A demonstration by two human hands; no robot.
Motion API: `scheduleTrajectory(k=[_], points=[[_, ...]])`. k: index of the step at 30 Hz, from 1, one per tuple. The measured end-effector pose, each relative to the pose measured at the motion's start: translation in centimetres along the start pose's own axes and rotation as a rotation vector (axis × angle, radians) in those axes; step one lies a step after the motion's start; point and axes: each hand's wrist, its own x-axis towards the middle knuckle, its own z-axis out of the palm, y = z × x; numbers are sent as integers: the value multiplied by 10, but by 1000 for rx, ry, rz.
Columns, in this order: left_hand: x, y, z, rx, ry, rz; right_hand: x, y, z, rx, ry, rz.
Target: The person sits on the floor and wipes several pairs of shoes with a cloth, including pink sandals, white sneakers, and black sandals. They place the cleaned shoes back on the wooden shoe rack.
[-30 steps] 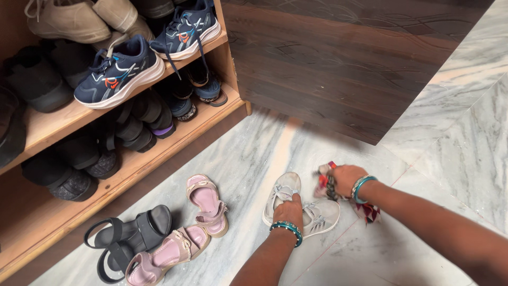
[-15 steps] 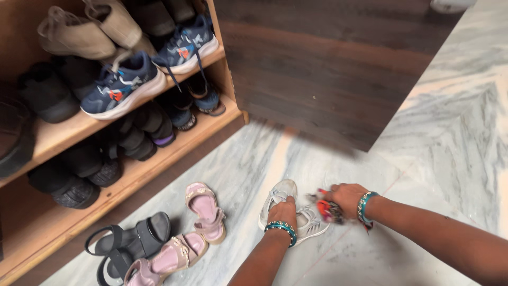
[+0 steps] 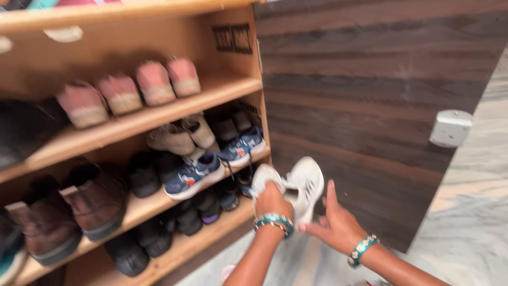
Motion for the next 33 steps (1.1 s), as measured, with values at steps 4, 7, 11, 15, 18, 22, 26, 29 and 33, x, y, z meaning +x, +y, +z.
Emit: scheduleTrajectory(k=[4,7,11,15,18,22,26,29,33], points=[[39,40,-94,-8,183,91,30,-102,-22,40,166,-289],[80,74,-146,67,250,144,78,-156,-35,-79,398,-581],[153,104,-178,83,368,245,173,-206,-59,-124,437,-610],[236,94,-191,128,350,373,258,-232,-68,-243,329,-598],[273,72,-198,196,188,486,295,-239,-66,-235,310,-547],[270,28,-205,151,281,886,315,-233,-48,-283,508,-641],[257,4,-184,323,781,1058,324,-220,-26,-219,598,-715],[287,21,-161,339,620,903,345,-223,-18,-284,617,-650],[305,30,-130,305,661,866,364,-222,-20,-252,553,-598]])
